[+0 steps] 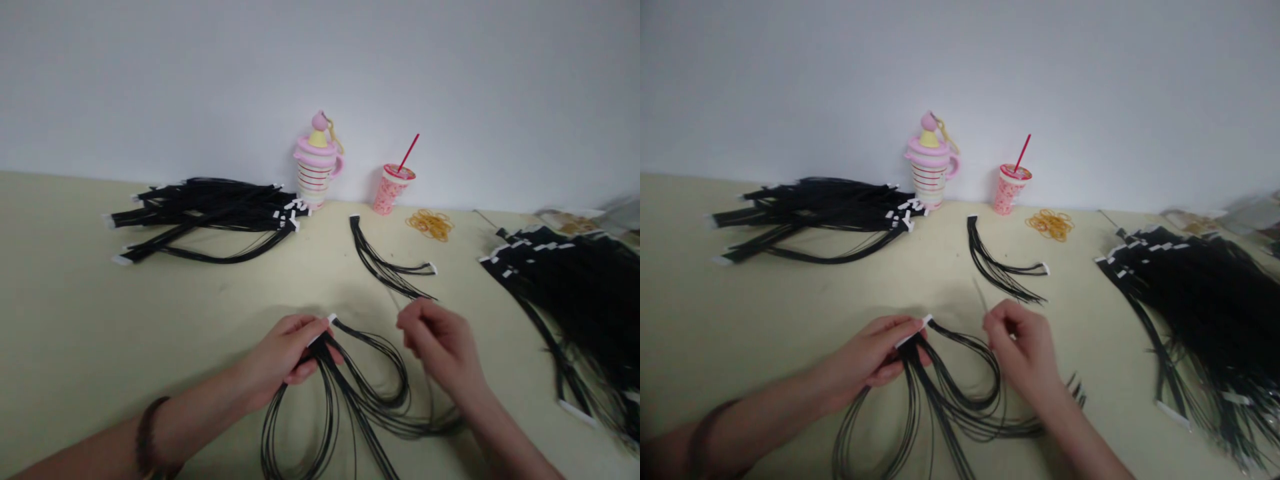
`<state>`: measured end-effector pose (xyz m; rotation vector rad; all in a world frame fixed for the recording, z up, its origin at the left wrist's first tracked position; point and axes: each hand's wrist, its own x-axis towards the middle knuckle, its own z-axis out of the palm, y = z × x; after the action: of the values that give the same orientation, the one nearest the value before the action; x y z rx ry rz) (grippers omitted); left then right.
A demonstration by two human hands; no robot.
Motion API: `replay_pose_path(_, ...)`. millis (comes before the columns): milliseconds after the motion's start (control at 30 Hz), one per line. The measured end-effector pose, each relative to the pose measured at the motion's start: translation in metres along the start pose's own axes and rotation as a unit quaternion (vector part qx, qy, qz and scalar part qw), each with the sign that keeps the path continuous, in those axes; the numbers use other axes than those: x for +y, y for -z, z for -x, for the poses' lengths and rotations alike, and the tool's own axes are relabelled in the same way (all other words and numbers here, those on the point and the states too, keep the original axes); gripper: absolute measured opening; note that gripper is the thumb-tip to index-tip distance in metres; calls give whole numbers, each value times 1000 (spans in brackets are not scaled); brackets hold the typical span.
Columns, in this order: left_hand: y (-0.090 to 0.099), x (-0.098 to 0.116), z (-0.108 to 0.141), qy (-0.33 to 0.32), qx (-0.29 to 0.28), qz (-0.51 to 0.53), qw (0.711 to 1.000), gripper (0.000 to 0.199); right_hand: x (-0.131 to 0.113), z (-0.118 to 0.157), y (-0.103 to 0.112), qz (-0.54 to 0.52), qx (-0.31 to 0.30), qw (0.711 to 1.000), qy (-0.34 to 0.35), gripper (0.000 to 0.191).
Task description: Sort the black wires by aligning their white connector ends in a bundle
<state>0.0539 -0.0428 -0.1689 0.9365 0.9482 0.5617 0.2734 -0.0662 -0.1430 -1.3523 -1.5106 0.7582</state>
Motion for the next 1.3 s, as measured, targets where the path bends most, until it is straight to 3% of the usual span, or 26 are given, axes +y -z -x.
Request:
replay_pose_path(100, 1, 2, -2, 11, -1, 2, 1000, 36, -4, 18, -24, 98, -112, 986, 81, 20)
replay_pose_path(267, 1, 4, -2, 20, -3, 16, 1000, 36, -2, 26, -37, 95, -186, 975, 79, 21)
replay_pose_path(1300, 2, 2, -3, 20, -3, 19, 1000, 35, 2, 26, -38, 92, -193, 974, 69, 20)
